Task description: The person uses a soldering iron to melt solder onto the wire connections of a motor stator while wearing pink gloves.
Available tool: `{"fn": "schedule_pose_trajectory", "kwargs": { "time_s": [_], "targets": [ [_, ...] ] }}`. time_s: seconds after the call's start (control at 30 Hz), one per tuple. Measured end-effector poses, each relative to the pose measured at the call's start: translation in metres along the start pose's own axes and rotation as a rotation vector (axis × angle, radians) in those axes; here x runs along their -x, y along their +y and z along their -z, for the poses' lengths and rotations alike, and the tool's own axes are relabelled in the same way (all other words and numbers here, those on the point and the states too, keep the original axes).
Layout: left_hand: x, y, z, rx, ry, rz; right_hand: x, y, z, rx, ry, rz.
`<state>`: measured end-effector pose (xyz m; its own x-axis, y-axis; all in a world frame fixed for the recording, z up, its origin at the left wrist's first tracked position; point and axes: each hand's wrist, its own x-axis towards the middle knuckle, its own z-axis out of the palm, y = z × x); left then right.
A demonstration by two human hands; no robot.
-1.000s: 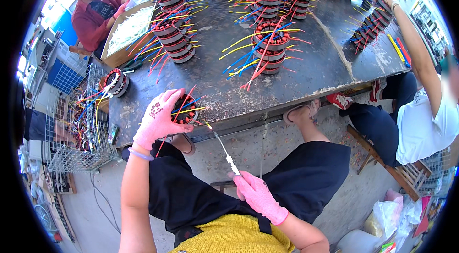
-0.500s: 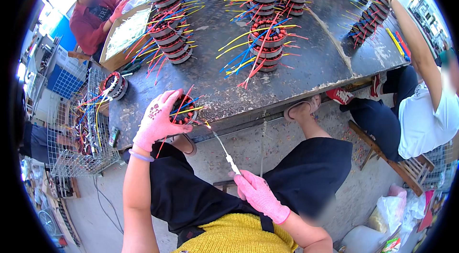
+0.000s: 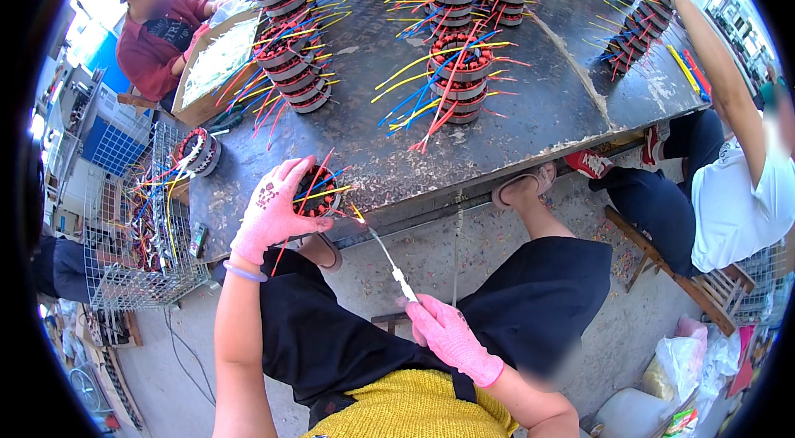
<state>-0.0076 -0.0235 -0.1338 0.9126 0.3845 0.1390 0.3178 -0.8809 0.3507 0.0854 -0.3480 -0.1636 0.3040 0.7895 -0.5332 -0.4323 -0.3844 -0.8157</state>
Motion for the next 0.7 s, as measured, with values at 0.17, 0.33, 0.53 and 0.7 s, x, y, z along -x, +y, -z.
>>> {"fn": "schedule_pose_trajectory", "kwargs": {
  "time_s": [0.17,0.33,0.53,0.7],
  "targets": [
    [0.0001,-0.0007,-0.0001,-0.009,-0.005,0.002,0.0008,-0.0021,-0.0008,-0.024,-0.01,-0.014],
    [0.0008,-0.0002,0.0004,-0.007,-0.001,-0.004,-0.0004,-0.0006,-0.0013,-0.007,-0.005,-0.021],
    [0.0008,-0.0028,-0.0014,-0.005,0.007,-0.01,-0.0011,0.001,0.0006,0.039,0.004,-0.002],
    [0.0003,-0.0014,-0.0003,0.002,0.001,-0.003,-0.0022,0.0009,-0.0007,0.033,0.012,-0.009]
  ]
}}
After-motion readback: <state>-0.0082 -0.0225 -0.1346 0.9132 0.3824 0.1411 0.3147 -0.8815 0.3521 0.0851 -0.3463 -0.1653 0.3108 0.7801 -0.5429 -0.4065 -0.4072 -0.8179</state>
